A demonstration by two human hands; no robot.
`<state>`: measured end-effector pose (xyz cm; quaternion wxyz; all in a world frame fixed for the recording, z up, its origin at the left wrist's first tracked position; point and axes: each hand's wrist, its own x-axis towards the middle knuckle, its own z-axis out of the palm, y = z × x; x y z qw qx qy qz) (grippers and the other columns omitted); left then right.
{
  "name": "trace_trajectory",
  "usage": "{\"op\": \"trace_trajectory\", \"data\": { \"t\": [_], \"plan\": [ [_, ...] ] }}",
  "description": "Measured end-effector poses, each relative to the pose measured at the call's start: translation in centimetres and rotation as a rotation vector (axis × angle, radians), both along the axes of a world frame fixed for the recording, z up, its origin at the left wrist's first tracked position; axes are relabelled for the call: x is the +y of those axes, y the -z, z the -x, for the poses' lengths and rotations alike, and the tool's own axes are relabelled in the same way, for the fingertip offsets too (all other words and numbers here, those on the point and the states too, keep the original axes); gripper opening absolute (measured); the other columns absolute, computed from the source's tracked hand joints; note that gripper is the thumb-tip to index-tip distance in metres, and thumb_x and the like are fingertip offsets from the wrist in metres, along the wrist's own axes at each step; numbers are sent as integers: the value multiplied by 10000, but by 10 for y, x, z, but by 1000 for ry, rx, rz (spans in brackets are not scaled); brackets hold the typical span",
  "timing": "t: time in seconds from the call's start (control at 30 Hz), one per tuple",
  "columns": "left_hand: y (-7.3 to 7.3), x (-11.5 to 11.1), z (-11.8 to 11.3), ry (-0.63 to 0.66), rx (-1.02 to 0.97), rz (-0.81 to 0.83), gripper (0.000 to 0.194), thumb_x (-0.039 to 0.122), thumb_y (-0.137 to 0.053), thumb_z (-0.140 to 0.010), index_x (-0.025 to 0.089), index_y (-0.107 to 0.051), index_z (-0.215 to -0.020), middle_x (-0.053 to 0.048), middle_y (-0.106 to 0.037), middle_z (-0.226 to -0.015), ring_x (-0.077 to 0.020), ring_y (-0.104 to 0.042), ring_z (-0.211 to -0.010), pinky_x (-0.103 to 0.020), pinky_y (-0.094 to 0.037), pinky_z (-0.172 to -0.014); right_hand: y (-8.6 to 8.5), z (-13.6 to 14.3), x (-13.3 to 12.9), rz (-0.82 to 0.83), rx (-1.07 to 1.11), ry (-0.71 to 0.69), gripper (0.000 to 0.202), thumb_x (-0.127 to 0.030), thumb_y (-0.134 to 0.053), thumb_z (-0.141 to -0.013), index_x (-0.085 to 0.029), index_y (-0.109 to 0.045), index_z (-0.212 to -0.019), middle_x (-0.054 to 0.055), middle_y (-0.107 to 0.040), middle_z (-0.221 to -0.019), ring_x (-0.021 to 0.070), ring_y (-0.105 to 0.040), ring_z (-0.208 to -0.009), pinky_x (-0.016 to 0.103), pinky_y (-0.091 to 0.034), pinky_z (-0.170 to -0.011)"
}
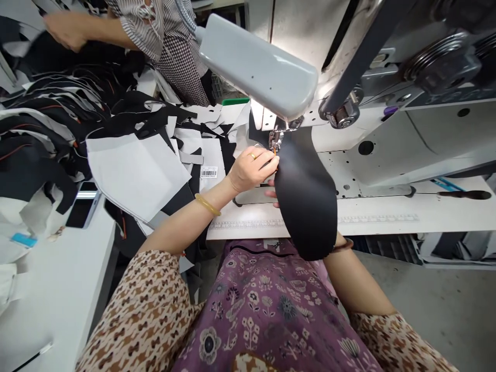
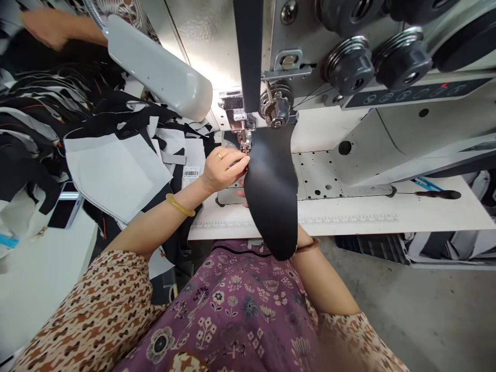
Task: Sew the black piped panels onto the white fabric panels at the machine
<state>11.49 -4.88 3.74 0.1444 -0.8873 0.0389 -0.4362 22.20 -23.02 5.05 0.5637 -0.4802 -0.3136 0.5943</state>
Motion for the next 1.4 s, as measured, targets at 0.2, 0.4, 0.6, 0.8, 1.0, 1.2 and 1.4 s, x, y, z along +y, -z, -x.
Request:
{"op": "trace_trajectory", "data": {
  "t": [0.2, 0.4, 0.6, 0.8, 1.0, 1.2, 1.4],
  "plan": [
    [3, 5, 4, -20, 179, 58, 158, 204, -437, -890, 204, -587, -940, -60, -678, -924, -149, -625, -867, -311, -463, -692, 7, -10, -14, 138, 127, 471, 513, -498, -756, -519, -194, -632, -914, 43, -652, -983, 174, -602, -922, 302, -500, -838],
    [-1, 5, 3, -5, 293, 206, 180, 198, -423, -891, 220, -599, -925, -53, -673, -915, -155, -626, -900, -332, -485, -720, 11, -11, -2, 140, 48, 698, 400, -427, -732, -582, -192, -589, -872, 14, -663, -849, 167, -624, -843, 320, -521, -796],
    [-1, 7, 1, -63, 329, 308, 187, 216, -417, -898, 219, -596, -950, -52, -662, -863, -151, -618, -855, -345, -470, -711, 9, -25, 14, 132, -33, 694, 415, -443, -721, -581, -187, -575, -873, 7, -640, -765, 152, -616, -728, 303, -534, -703],
    [1, 9, 1, -34, 311, 272, 199, 200, -398, -910, 232, -589, -958, -48, -658, -893, -146, -609, -835, -323, -446, -669, 9, -42, 31, 102, -104, 619, 408, -429, -710, -585, -184, -575, -881, 4, -609, -745, 135, -583, -662, 291, -513, -622],
    [5, 2, 4, -55, 216, 169, 190, 159, -420, -892, 212, -584, -973, -54, -662, -917, -156, -612, -926, -329, -487, -727, 11, -60, 49, 102, -240, 582, 345, -403, -679, -600, -172, -594, -841, 19, -617, -776, 121, -557, -643, 270, -486, -590],
    [18, -22, 30, -46, 53, 218, 154, 160, -502, -841, 234, -584, -949, -26, -665, -955, -160, -610, -1025, -341, -516, -846, 11, -70, 59, 75, -341, 546, 336, -402, -672, -609, -185, -600, -855, 12, -616, -786, 114, -551, -653, 259, -485, -591],
    [44, -45, 98, -300, 48, 303, 183, 164, -534, -799, 238, -606, -951, -33, -655, -908, -163, -629, -925, -313, -537, -754, 12, -78, 62, 66, -414, 521, 368, -409, -668, -605, -189, -603, -892, 24, -629, -843, 117, -564, -679, 284, -506, -674]
  ]
}}
